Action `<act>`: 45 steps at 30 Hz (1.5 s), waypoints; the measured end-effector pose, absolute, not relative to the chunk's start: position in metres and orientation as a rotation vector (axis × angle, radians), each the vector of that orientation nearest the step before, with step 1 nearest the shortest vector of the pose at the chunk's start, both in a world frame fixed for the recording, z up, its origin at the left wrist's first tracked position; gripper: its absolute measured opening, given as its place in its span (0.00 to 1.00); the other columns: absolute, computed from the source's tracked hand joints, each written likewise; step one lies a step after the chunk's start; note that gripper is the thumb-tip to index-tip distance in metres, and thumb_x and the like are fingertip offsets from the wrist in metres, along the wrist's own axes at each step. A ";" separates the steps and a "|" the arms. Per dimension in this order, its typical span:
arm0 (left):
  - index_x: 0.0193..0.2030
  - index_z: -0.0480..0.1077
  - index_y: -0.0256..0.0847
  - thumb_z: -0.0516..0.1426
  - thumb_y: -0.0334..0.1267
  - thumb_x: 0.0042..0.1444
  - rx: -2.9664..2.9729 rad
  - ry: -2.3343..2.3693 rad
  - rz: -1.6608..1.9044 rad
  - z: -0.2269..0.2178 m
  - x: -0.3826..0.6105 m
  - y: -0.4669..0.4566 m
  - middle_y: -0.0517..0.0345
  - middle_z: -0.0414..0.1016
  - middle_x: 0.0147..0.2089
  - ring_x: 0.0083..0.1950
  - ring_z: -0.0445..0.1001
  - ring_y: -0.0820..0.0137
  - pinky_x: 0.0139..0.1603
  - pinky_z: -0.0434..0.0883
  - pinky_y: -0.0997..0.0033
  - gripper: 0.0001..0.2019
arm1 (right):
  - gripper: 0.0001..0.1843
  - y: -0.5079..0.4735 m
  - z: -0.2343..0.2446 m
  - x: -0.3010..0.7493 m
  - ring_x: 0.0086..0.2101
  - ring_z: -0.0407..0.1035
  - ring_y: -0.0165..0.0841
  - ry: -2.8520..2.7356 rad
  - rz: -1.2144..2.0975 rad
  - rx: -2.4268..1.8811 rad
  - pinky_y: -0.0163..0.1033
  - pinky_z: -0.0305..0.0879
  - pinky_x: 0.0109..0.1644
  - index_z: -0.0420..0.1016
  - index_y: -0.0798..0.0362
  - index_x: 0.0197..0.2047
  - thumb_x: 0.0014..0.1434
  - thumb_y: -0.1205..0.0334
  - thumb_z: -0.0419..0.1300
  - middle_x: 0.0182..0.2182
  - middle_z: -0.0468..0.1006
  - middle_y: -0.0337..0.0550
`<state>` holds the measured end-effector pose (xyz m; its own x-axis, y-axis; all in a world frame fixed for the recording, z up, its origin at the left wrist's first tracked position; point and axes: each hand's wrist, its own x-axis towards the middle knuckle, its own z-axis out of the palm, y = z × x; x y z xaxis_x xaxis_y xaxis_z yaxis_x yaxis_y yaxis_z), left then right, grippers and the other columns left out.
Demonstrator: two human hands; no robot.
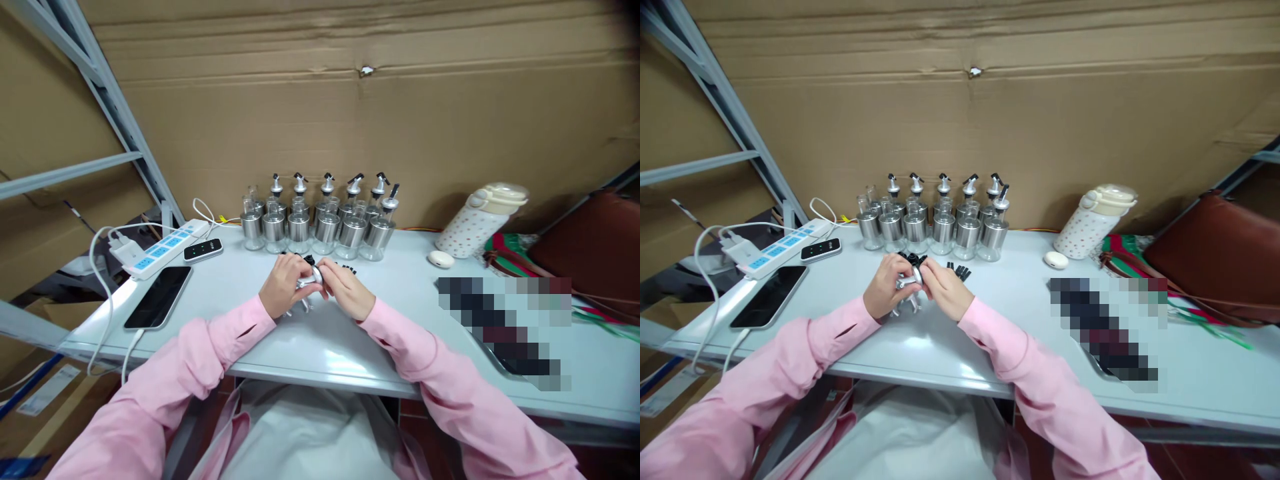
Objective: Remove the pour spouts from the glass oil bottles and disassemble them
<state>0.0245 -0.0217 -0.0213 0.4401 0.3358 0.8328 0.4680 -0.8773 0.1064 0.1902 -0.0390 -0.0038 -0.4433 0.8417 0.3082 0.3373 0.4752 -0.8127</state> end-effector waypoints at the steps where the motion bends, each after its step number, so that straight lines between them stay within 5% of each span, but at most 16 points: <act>1: 0.33 0.59 0.39 0.46 0.51 0.59 -2.528 -0.704 -1.440 -0.021 0.025 -0.022 0.56 0.67 0.30 0.33 0.62 0.69 0.35 0.61 0.69 0.16 | 0.20 -0.040 -0.003 0.188 0.20 0.57 0.25 -1.979 0.830 -0.984 0.33 0.55 0.29 0.56 0.52 0.27 0.62 0.47 0.38 0.15 0.61 0.32; 8: 0.33 0.64 0.38 0.44 0.46 0.63 -2.447 -0.625 -1.213 -0.011 0.022 -0.025 0.56 0.72 0.31 0.34 0.66 0.69 0.40 0.57 0.65 0.16 | 0.29 -0.040 -0.001 0.187 0.17 0.51 0.24 -1.827 0.655 -1.101 0.32 0.47 0.23 0.54 0.53 0.16 0.59 0.41 0.38 0.13 0.54 0.33; 15: 0.30 0.66 0.37 0.38 0.47 0.64 -2.414 -0.781 -1.190 -0.001 0.017 -0.026 0.58 0.72 0.27 0.29 0.63 0.71 0.38 0.50 0.64 0.23 | 0.30 -0.043 0.001 0.182 0.15 0.50 0.23 -1.680 0.782 -1.088 0.32 0.47 0.21 0.55 0.53 0.15 0.57 0.39 0.42 0.11 0.54 0.32; 28: 0.22 0.63 0.37 0.34 0.55 0.61 -2.773 -1.164 -1.266 0.010 0.006 -0.011 0.60 0.68 0.24 0.33 0.60 0.70 0.39 0.47 0.63 0.30 | 0.25 -0.047 0.008 0.172 0.17 0.59 0.24 -1.626 0.867 -1.089 0.31 0.56 0.25 0.63 0.55 0.18 0.57 0.45 0.47 0.12 0.66 0.35; 45: 0.19 0.55 0.37 0.39 0.51 0.59 -3.196 -1.363 -1.229 0.013 -0.010 0.003 0.63 0.54 0.22 0.28 0.54 0.74 0.44 0.51 0.64 0.24 | 0.14 -0.043 0.002 0.173 0.22 0.67 0.27 -1.964 -0.206 -0.945 0.32 0.60 0.28 0.68 0.54 0.28 0.60 0.58 0.50 0.21 0.73 0.39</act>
<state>-0.0096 0.0029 0.0132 0.5400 0.7676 0.3452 0.4226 -0.6020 0.6775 0.1728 -0.0432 0.0016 -0.2857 0.5349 0.7952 0.6885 0.6917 -0.2180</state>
